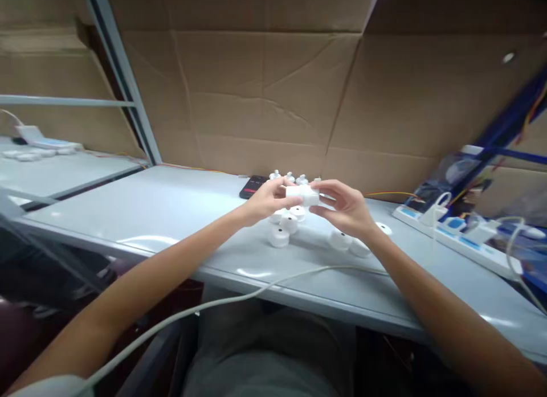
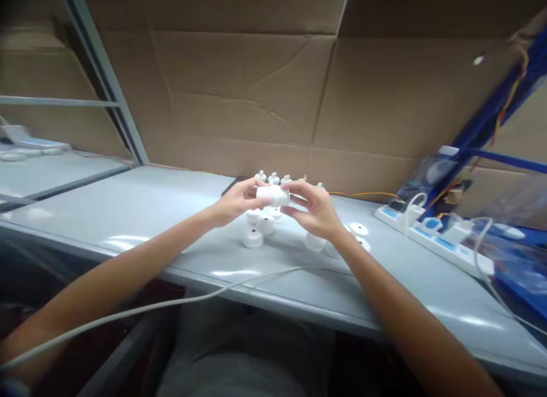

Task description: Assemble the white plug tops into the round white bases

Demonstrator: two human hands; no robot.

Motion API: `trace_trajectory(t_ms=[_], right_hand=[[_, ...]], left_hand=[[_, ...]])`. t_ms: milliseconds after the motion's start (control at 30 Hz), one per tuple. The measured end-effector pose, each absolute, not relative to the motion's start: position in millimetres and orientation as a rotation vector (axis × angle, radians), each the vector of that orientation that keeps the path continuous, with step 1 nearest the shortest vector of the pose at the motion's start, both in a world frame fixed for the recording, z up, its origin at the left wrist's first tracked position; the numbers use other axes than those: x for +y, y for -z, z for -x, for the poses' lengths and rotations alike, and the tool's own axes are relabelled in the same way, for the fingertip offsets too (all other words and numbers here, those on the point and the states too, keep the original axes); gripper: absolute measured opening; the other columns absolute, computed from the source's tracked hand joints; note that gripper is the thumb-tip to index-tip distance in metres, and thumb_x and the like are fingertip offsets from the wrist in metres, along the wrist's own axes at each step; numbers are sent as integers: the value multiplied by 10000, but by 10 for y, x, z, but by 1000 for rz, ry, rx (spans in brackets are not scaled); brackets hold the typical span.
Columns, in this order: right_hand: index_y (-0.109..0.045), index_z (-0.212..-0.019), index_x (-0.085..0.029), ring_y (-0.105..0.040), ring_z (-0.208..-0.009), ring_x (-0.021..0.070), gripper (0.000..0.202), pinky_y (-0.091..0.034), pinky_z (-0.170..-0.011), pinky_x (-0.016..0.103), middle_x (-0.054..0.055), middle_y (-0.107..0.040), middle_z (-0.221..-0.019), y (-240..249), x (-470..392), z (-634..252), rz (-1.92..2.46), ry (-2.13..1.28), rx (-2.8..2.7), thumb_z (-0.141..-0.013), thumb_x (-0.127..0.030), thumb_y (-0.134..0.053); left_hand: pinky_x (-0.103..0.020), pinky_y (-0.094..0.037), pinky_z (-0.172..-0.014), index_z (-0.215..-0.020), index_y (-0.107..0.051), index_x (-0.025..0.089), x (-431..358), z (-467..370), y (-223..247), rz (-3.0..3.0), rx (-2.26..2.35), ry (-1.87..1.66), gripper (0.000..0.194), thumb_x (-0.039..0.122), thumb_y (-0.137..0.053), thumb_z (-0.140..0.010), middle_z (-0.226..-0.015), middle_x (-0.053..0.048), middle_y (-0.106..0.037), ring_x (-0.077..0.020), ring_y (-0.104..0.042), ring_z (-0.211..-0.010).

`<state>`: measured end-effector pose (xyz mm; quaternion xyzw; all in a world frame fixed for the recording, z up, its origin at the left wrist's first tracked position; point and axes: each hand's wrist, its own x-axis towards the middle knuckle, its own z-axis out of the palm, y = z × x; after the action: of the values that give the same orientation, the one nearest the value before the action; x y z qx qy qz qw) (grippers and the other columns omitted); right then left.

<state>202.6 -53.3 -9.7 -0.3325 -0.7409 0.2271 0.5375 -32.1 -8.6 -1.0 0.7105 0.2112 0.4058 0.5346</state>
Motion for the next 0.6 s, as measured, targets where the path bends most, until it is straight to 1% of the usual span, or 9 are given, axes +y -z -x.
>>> trace_trajectory(t_ms=[100, 233, 300, 367, 433, 500, 600], right_hand=[[-753, -1138, -287, -720, -1260, 300, 437, -598, -1129, 537, 72, -774, -1236, 111, -545, -2019, 803, -523, -1779, -789, -477, -935], [-757, -1120, -293, -702, -1299, 303, 412, -613, -1112, 516, 78, -772, -1261, 125, -556, -2012, 800, -470, -1808, -800, -490, -927], [-759, -1108, -286, -707, -1292, 306, 414, -620, -1101, 512, 81, -775, -1253, 129, -559, -2012, 803, -456, -1808, -797, -502, -926], [-758, -1113, -278, -727, -1255, 304, 432, -624, -1095, 515, 81, -781, -1238, 127, -564, -2013, 811, -459, -1810, -789, -504, -932], [-751, -1112, -265, -770, -1155, 298, 472, -644, -1058, 513, 77, -795, -1184, 118, -571, -2009, 825, -503, -1799, -763, -515, -949], [-740, -1102, -245, -810, -1001, 287, 525, -681, -962, 495, 76, -810, -1084, 104, -579, -1991, 875, -596, -1766, -742, -564, -951], [-720, -993, -203, -804, -727, 268, 612, -706, -734, 436, 85, -798, -849, 94, -581, -1938, 1022, -843, -1674, -757, -751, -855]], left_hand=[[-284, -507, -753, -968, -628, 160, -94, 326, 10, -1691, 482, -974, 570, 551, -938, -691, -891, -21, -725, -154, -688, -822], [-271, -490, -714, -959, -633, 157, -109, 330, 17, -1700, 498, -969, 550, 539, -934, -701, -864, -24, -724, -147, -680, -787], [-264, -476, -693, -942, -623, 159, -109, 334, 25, -1705, 502, -964, 547, 547, -928, -706, -836, -16, -711, -142, -673, -762], [-270, -488, -705, -956, -617, 160, -99, 341, 38, -1721, 494, -955, 549, 550, -920, -715, -859, -24, -718, -152, -683, -778], [-284, -509, -727, -985, -611, 163, -79, 351, 58, -1765, 479, -958, 555, 540, -918, -717, -888, -35, -725, -168, -694, -809], [-286, -512, -734, -1019, -613, 167, -56, 361, 82, -1874, 484, -996, 546, 511, -918, -723, -912, -37, -723, -170, -690, -817], [-281, -500, -741, -1037, -634, 177, -36, 365, 112, -2108, 504, -1118, 493, 417, -924, -718, -961, -37, -723, -160, -666, -817]])
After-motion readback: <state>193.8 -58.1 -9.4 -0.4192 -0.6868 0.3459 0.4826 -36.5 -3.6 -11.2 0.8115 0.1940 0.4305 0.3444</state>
